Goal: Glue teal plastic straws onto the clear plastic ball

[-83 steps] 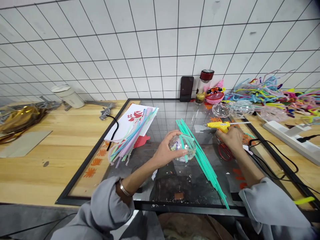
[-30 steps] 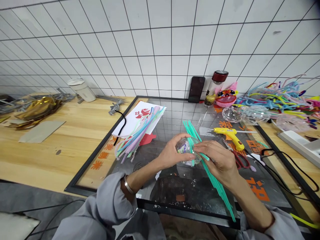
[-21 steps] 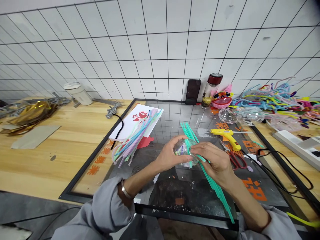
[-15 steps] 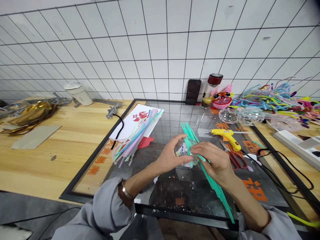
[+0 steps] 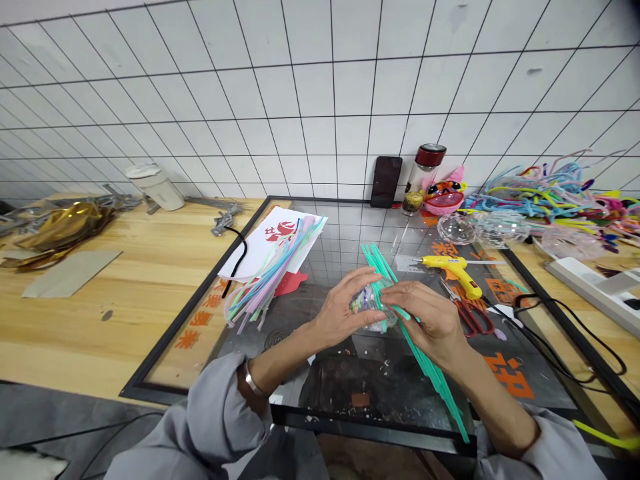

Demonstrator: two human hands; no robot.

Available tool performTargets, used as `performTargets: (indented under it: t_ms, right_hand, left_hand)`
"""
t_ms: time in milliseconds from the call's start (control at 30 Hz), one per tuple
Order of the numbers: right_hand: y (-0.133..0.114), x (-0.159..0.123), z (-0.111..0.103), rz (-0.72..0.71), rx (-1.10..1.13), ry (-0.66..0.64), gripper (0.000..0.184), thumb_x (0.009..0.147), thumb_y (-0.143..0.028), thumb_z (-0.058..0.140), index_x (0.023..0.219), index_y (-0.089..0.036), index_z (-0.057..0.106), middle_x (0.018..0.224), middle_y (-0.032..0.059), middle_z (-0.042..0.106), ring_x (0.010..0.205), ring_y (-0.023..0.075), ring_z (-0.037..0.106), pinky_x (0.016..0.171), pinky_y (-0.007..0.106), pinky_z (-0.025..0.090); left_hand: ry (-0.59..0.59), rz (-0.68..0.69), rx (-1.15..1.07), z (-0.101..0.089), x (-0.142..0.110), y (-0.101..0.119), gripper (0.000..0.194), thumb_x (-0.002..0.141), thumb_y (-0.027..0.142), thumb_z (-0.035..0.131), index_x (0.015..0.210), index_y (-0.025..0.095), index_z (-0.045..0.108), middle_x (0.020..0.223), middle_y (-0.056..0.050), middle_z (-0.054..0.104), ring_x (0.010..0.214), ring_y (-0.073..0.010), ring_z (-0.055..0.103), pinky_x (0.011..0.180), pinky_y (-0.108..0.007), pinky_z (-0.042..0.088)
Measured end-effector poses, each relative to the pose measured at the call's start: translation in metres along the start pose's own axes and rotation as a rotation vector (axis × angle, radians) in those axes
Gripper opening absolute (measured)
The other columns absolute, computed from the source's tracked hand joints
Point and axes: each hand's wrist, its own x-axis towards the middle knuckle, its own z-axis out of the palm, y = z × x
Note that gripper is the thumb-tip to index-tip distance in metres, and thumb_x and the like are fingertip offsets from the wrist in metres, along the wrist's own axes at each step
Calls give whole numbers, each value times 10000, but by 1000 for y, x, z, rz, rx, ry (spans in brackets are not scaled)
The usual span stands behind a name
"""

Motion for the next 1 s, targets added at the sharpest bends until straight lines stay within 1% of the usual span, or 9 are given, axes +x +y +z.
performTargets:
  t_ms: [233,400,567,733,800,933,1000]
  right_hand:
    - [0,0,-1,-4,-28,-1,249,864,-25,528,1016,-182,648,922,75,727,889,172,693,797,315,577]
    - [-2,4,-2,-23,-40,-5,269,870,-27,505,1024,-197,644,914,72,733,890,173,696,790,317,584]
    - [-2,3,-3,-11,-51,-10,264,867,-29,509,1014,-199,648,920,70,735,883,175,704,793,321,586]
    - [-2,2,-3,-16,-55,-21,275,853,-6,516,1016,-189,639,925,82,731,893,176,702,792,321,586]
    - [-2,2,-3,-17,-56,-21,277,857,-8,510,1021,-191,638,926,82,730,896,176,701,788,321,588]
    - [-2,3,-2,-22,-56,-9,286,873,-21,488,1033,-202,640,931,72,733,904,174,698,788,328,592]
    - [-1,2,-2,-19,-52,-3,284,882,-31,481,1035,-206,644,932,70,735,904,174,699,786,329,594]
  left_hand:
    - [-9,-21,-8,-1,0,2,544,837,486,685,1302,224,577,1403,-147,561,1335,-279,513,1132,-470,406]
    - [-2,-114,-4,-1,-1,7,650,819,475,709,1371,232,465,1394,-137,567,1318,-276,525,1131,-469,397]
    - [8,-88,-25,-1,-1,6,498,808,457,726,1205,215,545,1423,-163,526,1350,-289,486,1127,-494,380]
    - [23,-73,-21,0,-1,3,462,810,460,723,1162,202,571,1408,-176,528,1343,-293,484,1115,-503,386]
    - [27,-72,-29,0,-1,3,497,811,473,718,1197,207,556,1401,-165,532,1339,-291,487,1120,-495,387]
    - [29,-123,-40,1,-3,3,668,803,479,723,1354,214,454,1380,-141,548,1292,-277,528,1114,-458,406]
    - [17,-130,-35,1,-3,3,687,808,473,720,1380,218,439,1386,-131,547,1292,-275,527,1121,-455,402]
